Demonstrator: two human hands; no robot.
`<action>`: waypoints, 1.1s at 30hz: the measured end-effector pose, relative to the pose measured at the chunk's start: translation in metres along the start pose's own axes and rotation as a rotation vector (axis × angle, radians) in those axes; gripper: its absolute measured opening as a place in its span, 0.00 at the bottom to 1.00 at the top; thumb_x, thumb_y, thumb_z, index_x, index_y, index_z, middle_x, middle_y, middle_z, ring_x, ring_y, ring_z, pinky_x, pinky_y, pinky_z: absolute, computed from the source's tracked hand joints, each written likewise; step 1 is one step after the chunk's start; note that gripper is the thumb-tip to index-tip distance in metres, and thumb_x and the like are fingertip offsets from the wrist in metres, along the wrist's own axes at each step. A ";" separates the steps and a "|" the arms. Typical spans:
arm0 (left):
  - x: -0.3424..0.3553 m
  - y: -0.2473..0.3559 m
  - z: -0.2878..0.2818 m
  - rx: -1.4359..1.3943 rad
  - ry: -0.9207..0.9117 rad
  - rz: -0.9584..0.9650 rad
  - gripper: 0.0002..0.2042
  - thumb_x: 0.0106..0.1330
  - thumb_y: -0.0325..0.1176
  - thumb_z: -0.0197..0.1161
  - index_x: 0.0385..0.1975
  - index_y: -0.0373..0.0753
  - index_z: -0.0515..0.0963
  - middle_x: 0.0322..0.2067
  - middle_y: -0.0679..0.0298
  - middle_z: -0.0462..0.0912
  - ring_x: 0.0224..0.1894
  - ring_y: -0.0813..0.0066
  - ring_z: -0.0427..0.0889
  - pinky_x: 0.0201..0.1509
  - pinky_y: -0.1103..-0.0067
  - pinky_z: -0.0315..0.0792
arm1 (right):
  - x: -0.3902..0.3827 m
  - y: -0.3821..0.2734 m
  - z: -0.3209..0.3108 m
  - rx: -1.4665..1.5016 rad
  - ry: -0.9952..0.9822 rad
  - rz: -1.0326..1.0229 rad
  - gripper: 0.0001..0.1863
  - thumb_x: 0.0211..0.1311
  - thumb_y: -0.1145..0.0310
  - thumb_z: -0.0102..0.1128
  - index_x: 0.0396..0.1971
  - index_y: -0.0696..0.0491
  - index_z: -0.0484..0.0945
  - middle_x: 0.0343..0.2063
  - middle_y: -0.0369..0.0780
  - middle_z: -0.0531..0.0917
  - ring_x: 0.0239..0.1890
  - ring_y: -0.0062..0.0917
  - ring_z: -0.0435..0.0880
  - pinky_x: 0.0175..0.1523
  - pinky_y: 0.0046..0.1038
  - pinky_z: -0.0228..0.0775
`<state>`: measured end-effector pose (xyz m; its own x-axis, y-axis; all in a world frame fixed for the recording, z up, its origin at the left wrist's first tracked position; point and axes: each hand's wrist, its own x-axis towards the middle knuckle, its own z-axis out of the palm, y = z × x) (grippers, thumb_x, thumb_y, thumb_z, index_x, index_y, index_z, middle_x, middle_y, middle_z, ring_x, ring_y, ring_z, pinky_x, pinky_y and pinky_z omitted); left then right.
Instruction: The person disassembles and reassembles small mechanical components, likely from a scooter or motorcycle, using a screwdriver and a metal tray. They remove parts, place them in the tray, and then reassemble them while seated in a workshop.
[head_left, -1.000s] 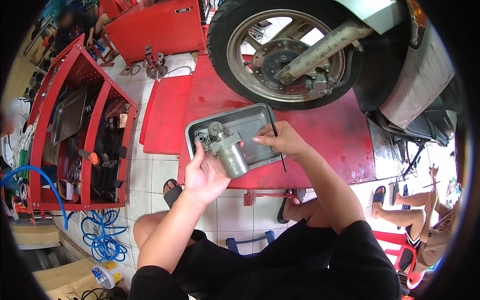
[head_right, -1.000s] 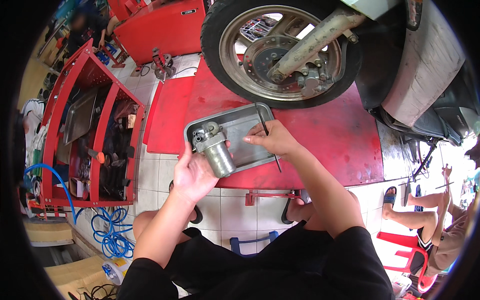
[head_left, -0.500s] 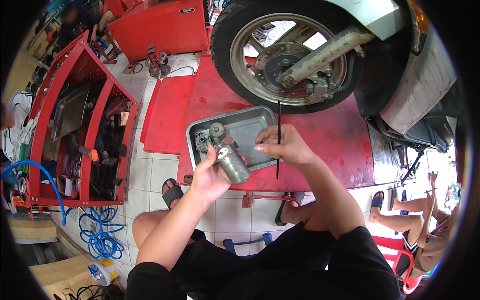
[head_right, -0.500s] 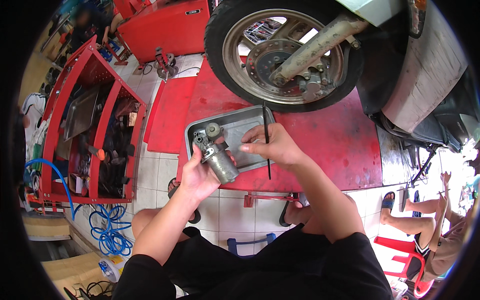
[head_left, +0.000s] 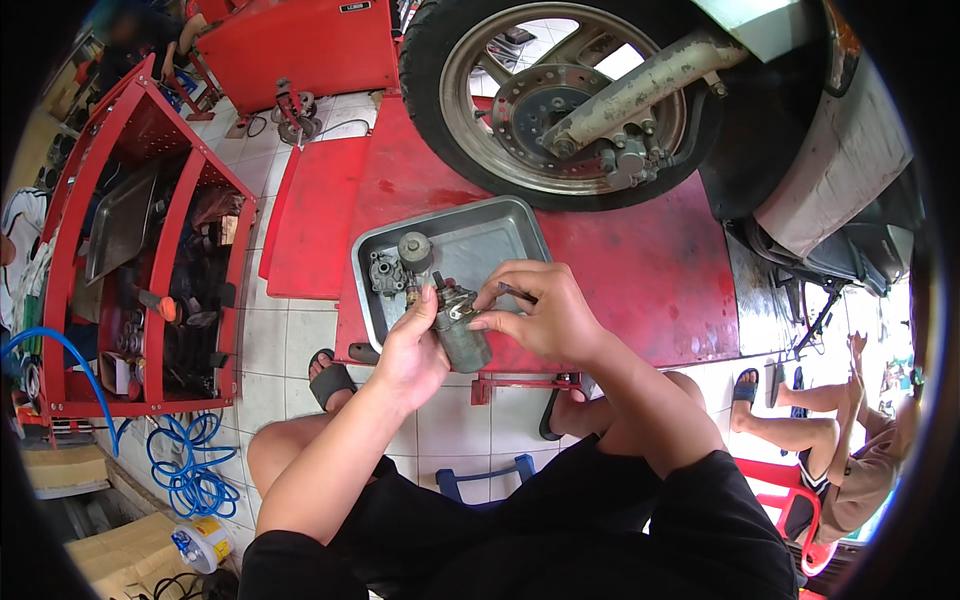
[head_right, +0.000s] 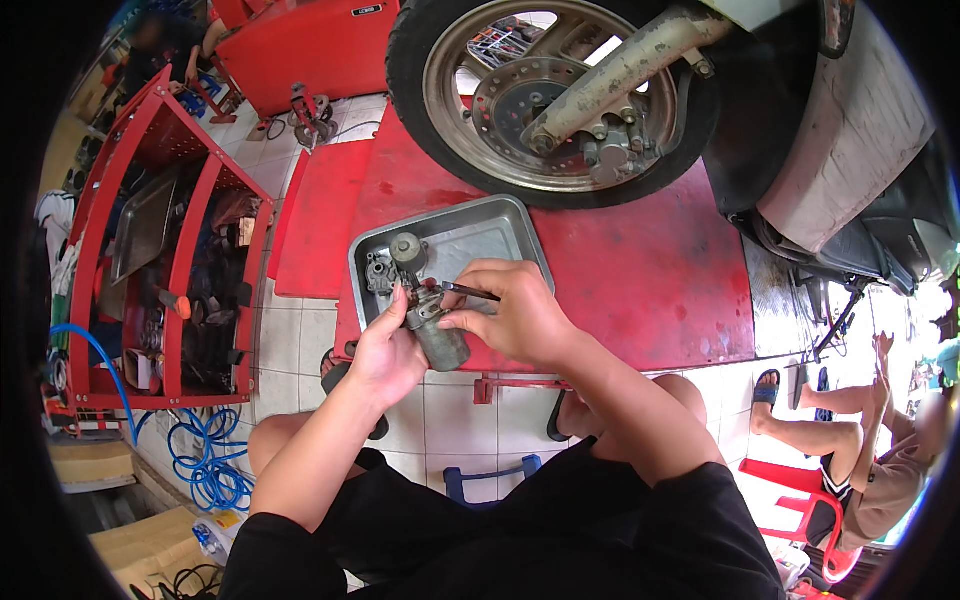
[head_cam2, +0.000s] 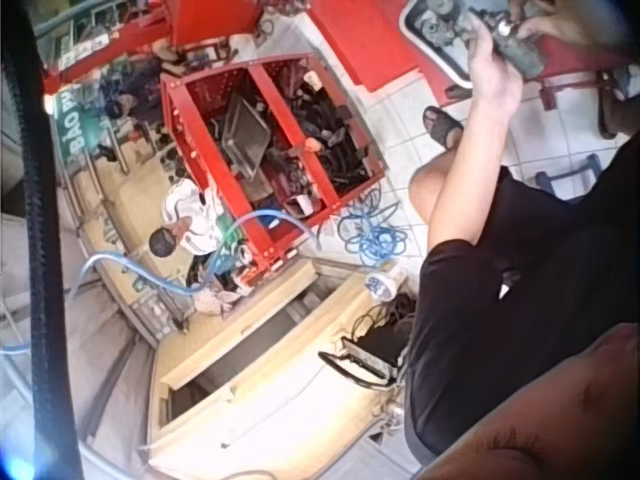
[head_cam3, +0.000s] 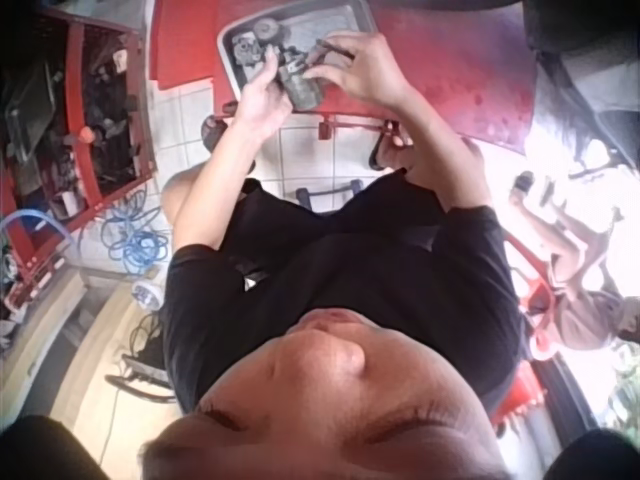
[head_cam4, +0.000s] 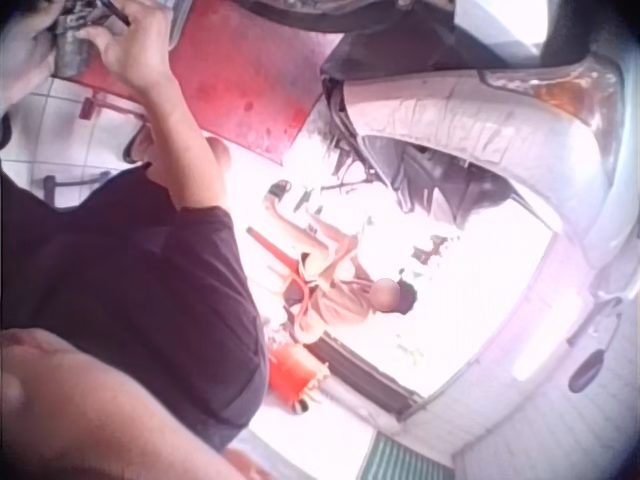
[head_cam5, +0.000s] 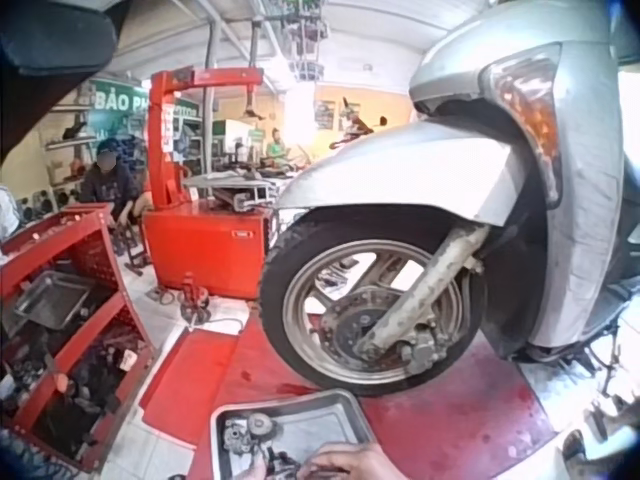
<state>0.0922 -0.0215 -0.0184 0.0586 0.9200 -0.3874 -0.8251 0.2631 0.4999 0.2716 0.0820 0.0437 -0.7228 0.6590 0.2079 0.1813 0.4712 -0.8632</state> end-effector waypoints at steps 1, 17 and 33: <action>0.000 0.000 0.000 -0.004 -0.011 0.000 0.20 0.80 0.54 0.53 0.59 0.45 0.74 0.52 0.65 0.81 0.57 0.71 0.80 0.64 0.65 0.74 | 0.001 0.003 0.000 0.006 0.008 -0.022 0.13 0.52 0.73 0.81 0.33 0.61 0.86 0.32 0.42 0.87 0.31 0.33 0.87 0.39 0.30 0.77; 0.002 -0.002 -0.011 0.021 -0.093 -0.029 0.22 0.82 0.53 0.49 0.63 0.43 0.73 0.57 0.61 0.81 0.62 0.66 0.78 0.69 0.61 0.70 | 0.000 0.017 0.004 -0.008 0.006 -0.119 0.14 0.49 0.74 0.82 0.34 0.61 0.87 0.32 0.41 0.87 0.33 0.30 0.87 0.39 0.29 0.77; -0.004 0.003 -0.019 -0.068 -0.166 -0.196 0.28 0.80 0.58 0.49 0.66 0.41 0.71 0.59 0.61 0.80 0.62 0.62 0.80 0.67 0.56 0.73 | -0.001 0.007 0.000 0.037 -0.070 -0.110 0.16 0.46 0.72 0.84 0.34 0.59 0.87 0.32 0.41 0.87 0.34 0.32 0.87 0.40 0.30 0.77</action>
<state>0.0792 -0.0304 -0.0300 0.3081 0.8899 -0.3364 -0.8244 0.4262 0.3724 0.2736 0.0841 0.0375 -0.7822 0.5610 0.2709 0.0746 0.5160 -0.8533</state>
